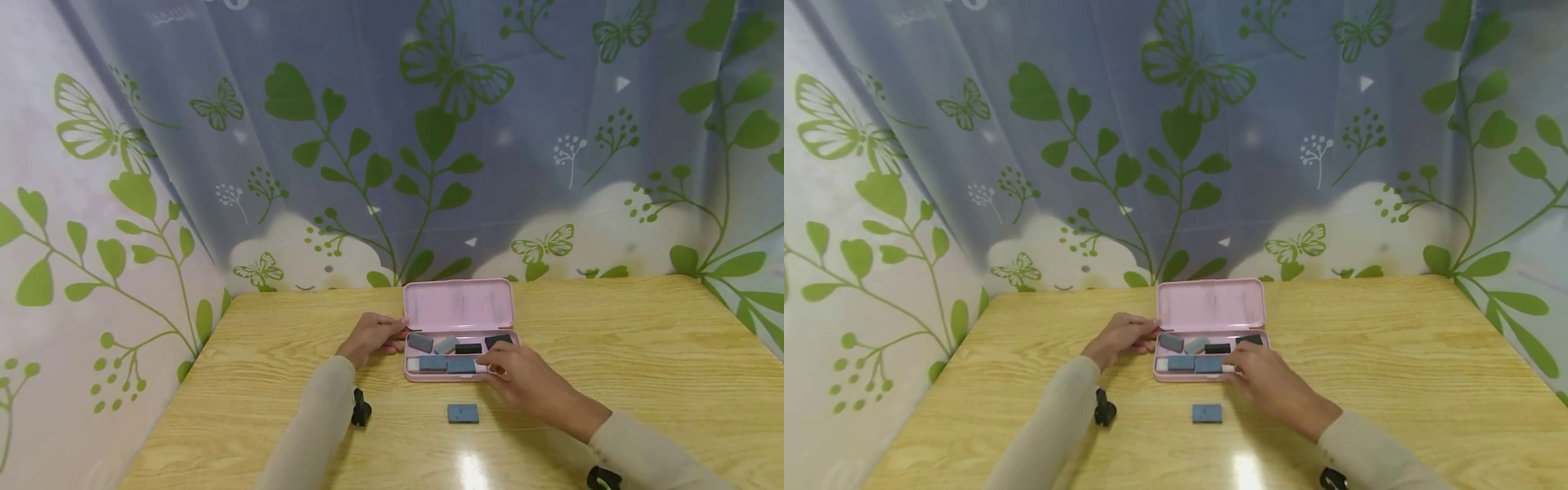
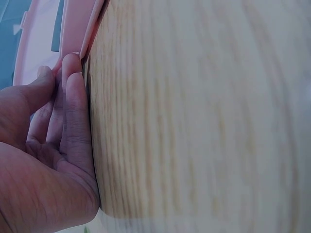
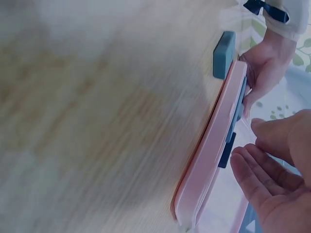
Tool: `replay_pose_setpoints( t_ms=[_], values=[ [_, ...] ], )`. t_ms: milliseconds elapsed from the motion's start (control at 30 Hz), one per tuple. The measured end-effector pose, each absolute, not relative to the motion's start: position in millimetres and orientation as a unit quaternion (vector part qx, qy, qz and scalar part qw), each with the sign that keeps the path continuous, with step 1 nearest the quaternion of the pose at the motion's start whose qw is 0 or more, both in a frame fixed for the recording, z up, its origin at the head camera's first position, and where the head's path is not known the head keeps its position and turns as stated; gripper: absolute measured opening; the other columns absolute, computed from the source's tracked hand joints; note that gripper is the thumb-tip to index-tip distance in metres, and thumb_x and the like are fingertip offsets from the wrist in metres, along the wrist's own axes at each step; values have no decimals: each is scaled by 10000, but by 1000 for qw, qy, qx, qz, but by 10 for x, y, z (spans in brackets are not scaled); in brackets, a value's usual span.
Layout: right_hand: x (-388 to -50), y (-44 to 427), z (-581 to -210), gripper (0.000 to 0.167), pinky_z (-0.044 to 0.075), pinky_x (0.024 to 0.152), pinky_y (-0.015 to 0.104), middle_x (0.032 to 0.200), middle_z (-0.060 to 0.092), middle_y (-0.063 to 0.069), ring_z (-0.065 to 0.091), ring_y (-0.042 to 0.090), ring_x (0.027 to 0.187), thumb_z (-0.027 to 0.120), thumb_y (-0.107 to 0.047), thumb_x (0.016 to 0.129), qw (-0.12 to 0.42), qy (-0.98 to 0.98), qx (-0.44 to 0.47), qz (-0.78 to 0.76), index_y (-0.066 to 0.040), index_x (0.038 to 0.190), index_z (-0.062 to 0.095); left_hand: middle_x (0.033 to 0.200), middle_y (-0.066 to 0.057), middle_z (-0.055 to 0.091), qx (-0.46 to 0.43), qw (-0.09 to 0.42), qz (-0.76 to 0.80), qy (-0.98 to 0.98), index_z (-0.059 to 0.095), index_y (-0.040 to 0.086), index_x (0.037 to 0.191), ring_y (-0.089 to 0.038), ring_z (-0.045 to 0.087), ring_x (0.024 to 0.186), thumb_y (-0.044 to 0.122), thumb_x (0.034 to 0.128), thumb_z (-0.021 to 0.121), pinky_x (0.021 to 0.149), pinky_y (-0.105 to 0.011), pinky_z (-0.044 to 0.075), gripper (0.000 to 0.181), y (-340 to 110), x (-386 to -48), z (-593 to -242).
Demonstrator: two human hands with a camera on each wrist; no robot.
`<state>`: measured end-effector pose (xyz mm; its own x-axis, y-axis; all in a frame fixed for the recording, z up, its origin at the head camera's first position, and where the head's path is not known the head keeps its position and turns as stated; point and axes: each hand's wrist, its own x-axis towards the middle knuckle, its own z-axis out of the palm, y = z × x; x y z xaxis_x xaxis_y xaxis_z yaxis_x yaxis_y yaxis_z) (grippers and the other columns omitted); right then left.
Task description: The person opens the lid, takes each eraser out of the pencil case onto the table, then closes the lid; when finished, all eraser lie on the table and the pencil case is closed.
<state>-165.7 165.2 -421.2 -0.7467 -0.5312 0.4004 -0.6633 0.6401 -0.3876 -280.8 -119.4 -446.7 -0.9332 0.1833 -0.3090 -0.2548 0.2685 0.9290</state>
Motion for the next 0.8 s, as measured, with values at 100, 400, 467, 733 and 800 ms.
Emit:
replay_pose_setpoints(
  t_ms=[100, 400, 467, 733, 800],
  values=[
    [-1724, 1656, -4208, 131, 560, 633, 219, 888, 680, 67, 643, 119, 742, 779, 22, 862, 133, -904, 315, 259, 25, 992, 759, 865, -48, 755, -22, 181, 606, 774, 768, 1, 1104, -75, 675, 594, 273, 977, 706, 534, -186, 554, 307, -1196, -2806, -4465],
    [-1926, 1668, -4271, 54, 546, 610, 241, 780, 641, -9, 594, 91, 708, 801, -8, 854, 123, -921, 253, 270, -16, 885, 757, 865, -50, 758, -17, 180, 608, 773, 769, -3, 1099, -75, 677, 592, 256, 983, 701, 537, -187, 557, 292, -1202, -2806, -4479],
    [-1964, 1675, -4288, 57, 541, 604, 246, 770, 631, -9, 585, 89, 702, 800, 1, 851, 124, -922, 247, 270, -4, 891, 760, 867, -51, 759, -16, 180, 607, 774, 768, -2, 1103, -76, 678, 595, 255, 983, 701, 538, -187, 557, 292, -1203, -2806, -4479],
    [-2067, 1673, -4327, 145, 522, 583, 233, 792, 650, 14, 562, 70, 686, 794, -9, 863, 103, -924, 234, 285, 57, 989, 767, 855, -42, 754, -11, 182, 610, 771, 766, -9, 1102, -77, 678, 600, 240, 989, 695, 536, -179, 551, 283, -1208, -2800, -4466],
    [-2080, 1663, -4332, 155, 521, 581, 232, 798, 653, 20, 565, 72, 687, 791, -5, 865, 99, -924, 233, 286, 65, 1000, 764, 858, -44, 755, -10, 181, 610, 772, 767, -7, 1101, -79, 679, 599, 245, 988, 695, 536, -181, 553, 285, -1209, -2803, -4467]
  ],
)
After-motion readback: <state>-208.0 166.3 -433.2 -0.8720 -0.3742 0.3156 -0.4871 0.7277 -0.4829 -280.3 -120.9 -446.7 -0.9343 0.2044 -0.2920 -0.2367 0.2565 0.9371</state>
